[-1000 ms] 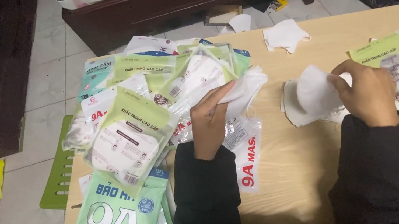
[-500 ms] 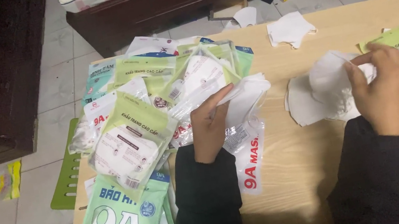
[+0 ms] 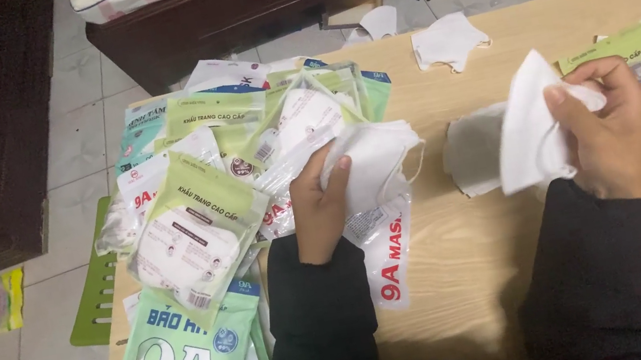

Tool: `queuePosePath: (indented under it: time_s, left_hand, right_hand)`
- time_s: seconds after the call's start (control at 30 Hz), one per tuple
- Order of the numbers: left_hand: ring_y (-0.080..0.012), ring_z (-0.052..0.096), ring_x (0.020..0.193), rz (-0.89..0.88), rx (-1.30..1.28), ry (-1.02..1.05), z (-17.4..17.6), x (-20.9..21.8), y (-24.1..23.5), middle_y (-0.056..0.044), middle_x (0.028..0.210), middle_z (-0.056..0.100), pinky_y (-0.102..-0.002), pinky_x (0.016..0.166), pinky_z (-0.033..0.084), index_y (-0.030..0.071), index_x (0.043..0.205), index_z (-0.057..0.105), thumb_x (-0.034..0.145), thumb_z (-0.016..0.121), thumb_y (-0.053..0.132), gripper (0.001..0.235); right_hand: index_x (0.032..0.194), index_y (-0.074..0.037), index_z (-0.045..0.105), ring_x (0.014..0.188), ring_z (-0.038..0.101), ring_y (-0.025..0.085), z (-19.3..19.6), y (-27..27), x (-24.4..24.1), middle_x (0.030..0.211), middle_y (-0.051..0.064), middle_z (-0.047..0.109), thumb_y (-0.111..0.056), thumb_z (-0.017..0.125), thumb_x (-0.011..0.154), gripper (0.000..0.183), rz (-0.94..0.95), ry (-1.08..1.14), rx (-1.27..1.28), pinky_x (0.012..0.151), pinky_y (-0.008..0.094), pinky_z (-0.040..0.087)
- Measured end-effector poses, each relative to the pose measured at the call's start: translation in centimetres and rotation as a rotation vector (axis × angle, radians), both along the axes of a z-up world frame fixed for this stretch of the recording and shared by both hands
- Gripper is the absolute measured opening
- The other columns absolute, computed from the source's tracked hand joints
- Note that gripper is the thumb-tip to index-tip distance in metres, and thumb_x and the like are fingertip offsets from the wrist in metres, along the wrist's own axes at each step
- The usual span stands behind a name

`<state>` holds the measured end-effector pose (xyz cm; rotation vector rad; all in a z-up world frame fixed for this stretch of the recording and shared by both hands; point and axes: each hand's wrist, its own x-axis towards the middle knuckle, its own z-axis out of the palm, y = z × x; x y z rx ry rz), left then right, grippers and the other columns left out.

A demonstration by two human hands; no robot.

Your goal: Counting and stacking face masks on a table in a packaging environment.

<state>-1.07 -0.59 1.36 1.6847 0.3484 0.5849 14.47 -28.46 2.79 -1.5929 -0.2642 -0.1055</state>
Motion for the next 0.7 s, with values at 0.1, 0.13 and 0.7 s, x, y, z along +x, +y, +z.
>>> queuePosePath:
  time_s: [0.1, 0.13, 0.7]
  left_hand:
    - [-0.0243, 0.063, 0.128, 0.017, -0.009, 0.019, 1.3, 0.0, -0.6, -0.01, 0.134, 0.069, -0.037, 0.108, 0.05, 0.006, 0.136, 0.061, 0.096, 0.055, 0.033, 0.049]
    - [-0.0243, 0.063, 0.128, 0.02, -0.009, 0.018, 1.2, 0.1, -0.8, -0.01, 0.134, 0.069, -0.037, 0.108, 0.05, 0.006, 0.136, 0.061, 0.096, 0.055, 0.033, 0.049]
    - [-0.0274, 0.07, 0.094, -0.193, -0.274, -0.069, -1.0, 1.2, -2.5, -0.021, 0.098, 0.07, -0.041, 0.079, 0.058, 0.005, 0.128, 0.065, 0.109, 0.039, 0.04, 0.048]
  right_hand:
    - [0.124, -0.009, 0.056, 0.082, 0.071, 0.011, 0.4, 0.6, -1.3, 0.105, 0.005, 0.07, -0.004, 0.077, 0.089, 0.042, 0.388, -0.049, 0.353, 0.073, 0.023, 0.061]
    - [0.124, -0.009, 0.056, 0.082, 0.071, 0.011, 0.7, 1.2, -2.3, 0.105, 0.005, 0.07, -0.004, 0.077, 0.089, 0.042, 0.392, -0.049, 0.354, 0.073, 0.023, 0.061]
    - [0.099, 0.001, 0.069, 0.063, 0.065, 0.017, -1.5, 10.3, -6.8, 0.079, 0.016, 0.072, -0.001, 0.089, 0.086, 0.025, 0.052, -0.387, -0.011, 0.056, 0.028, 0.048]
